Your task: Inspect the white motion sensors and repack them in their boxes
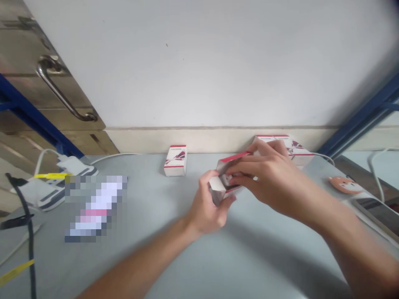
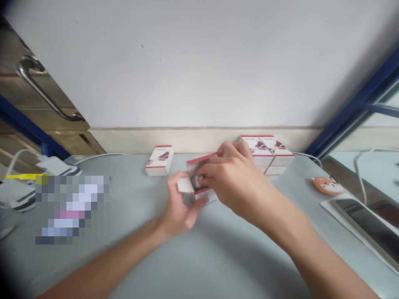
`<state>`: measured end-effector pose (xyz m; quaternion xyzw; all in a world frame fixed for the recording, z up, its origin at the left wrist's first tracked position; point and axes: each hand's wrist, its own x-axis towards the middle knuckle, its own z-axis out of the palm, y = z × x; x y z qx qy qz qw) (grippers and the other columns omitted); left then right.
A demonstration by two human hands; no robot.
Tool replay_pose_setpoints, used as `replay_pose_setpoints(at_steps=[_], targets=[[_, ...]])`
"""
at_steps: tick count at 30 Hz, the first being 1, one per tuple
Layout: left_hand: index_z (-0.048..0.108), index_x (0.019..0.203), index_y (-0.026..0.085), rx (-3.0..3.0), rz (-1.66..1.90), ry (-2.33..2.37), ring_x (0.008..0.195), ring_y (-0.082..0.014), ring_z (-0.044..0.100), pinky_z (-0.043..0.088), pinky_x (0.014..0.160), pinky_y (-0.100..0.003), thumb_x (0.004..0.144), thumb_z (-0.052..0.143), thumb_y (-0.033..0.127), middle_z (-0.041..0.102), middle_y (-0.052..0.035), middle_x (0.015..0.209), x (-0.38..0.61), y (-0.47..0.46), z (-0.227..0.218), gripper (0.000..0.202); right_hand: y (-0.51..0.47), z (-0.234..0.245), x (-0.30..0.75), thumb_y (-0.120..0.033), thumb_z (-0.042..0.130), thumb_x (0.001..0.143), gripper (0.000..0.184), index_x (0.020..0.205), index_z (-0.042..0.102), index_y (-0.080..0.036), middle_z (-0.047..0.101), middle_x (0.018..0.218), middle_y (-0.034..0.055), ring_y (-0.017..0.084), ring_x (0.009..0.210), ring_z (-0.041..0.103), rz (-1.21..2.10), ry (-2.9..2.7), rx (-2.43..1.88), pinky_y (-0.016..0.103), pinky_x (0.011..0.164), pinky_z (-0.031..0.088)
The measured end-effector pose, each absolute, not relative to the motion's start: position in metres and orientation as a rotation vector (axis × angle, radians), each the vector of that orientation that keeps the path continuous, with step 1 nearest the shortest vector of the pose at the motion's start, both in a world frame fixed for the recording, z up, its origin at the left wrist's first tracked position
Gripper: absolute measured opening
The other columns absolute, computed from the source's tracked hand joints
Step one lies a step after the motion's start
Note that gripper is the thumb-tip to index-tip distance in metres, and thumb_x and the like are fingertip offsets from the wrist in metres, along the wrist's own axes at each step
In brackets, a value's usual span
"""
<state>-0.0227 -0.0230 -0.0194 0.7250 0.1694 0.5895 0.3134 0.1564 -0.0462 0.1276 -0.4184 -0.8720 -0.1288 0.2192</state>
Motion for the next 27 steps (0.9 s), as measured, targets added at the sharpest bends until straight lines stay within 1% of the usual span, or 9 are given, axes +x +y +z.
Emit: replay_pose_setpoints(at_steps=[2,4,7,12,17,21,23,25,27], targets=[[0.026,0.146,0.03,1.885,1.508,0.44,0.104,-0.0213,0.071,0.059,0.091,-0.041,0.099,0.067,0.021,0.065,-0.0078,0.121,-0.023,-0.022,-0.017,0.063,-0.047,0.119,0.155,-0.018,0.066,0.1,0.021,0.095,0.082,-0.03,0.083,0.093,-0.0007,0.022,0.086,0.064,-0.308,-2.33,-1.174,0.036,0.077,0.043],[0.025,0.146,0.031,1.844,1.452,0.444,0.104,-0.0217,0.072,0.06,0.091,-0.042,0.101,0.065,0.023,0.066,-0.0078,0.121,-0.024,-0.022,-0.016,0.062,-0.047,0.11,0.153,-0.021,0.068,0.1,0.016,0.1,0.081,-0.03,0.083,0.098,-0.0019,0.017,0.077,0.065,-0.256,-2.224,-1.194,0.031,0.064,0.04],[0.024,0.148,0.03,1.828,1.446,0.487,0.105,-0.0232,0.072,0.061,0.089,-0.043,0.101,0.066,0.024,0.066,-0.0094,0.122,-0.025,-0.021,-0.016,0.063,-0.047,0.102,0.153,-0.024,0.067,0.1,0.015,0.104,0.079,-0.031,0.082,0.103,-0.0047,0.012,0.065,0.065,-0.163,-2.148,-1.219,0.028,0.053,0.036],[0.025,0.15,0.029,1.923,1.488,0.538,0.113,-0.0247,0.069,0.059,0.092,-0.043,0.098,0.068,0.022,0.065,-0.0103,0.126,-0.026,-0.021,-0.016,0.068,-0.045,0.102,0.157,-0.025,0.07,0.099,0.012,0.097,0.08,-0.032,0.081,0.096,-0.0057,0.012,0.066,0.066,0.167,-2.081,-1.272,0.027,0.058,0.046],[0.024,0.15,0.028,1.951,1.531,0.548,0.112,-0.0247,0.069,0.057,0.096,-0.046,0.097,0.068,0.022,0.065,-0.0103,0.126,-0.025,-0.021,-0.017,0.069,-0.044,0.104,0.157,-0.024,0.072,0.097,0.013,0.097,0.082,-0.032,0.081,0.097,-0.0037,0.013,0.066,0.065,0.367,-2.013,-1.221,0.027,0.061,0.05],[0.023,0.15,0.029,1.957,1.5,0.485,0.116,-0.0257,0.069,0.055,0.101,-0.051,0.099,0.065,0.019,0.064,-0.0121,0.132,-0.025,-0.022,-0.014,0.067,-0.044,0.099,0.153,-0.026,0.078,0.091,0.012,0.098,0.082,-0.035,0.081,0.092,-0.0044,0.013,0.064,0.062,0.426,-1.893,-1.26,0.027,0.058,0.05],[0.023,0.15,0.029,1.957,1.489,0.482,0.12,-0.0265,0.068,0.054,0.103,-0.052,0.099,0.065,0.018,0.063,-0.0127,0.135,-0.025,-0.022,-0.013,0.067,-0.043,0.097,0.151,-0.029,0.08,0.089,0.01,0.096,0.083,-0.034,0.08,0.089,-0.0034,0.013,0.063,0.061,0.453,-1.839,-1.287,0.027,0.055,0.05],[0.024,0.15,0.029,1.951,1.492,0.513,0.122,-0.0271,0.067,0.054,0.103,-0.051,0.097,0.067,0.018,0.062,-0.013,0.136,-0.026,-0.022,-0.013,0.069,-0.042,0.096,0.15,-0.03,0.081,0.088,0.006,0.094,0.082,-0.031,0.079,0.086,-0.0019,0.014,0.062,0.062,0.499,-1.797,-1.314,0.027,0.053,0.049],[0.025,0.15,0.029,1.93,1.5,0.548,0.121,-0.0267,0.067,0.055,0.102,-0.05,0.096,0.069,0.018,0.061,-0.0128,0.136,-0.026,-0.022,-0.013,0.07,-0.041,0.095,0.148,-0.031,0.08,0.089,0.004,0.091,0.081,-0.028,0.079,0.088,0.0,0.015,0.067,0.065,0.523,-1.759,-1.294,0.028,0.056,0.051]])
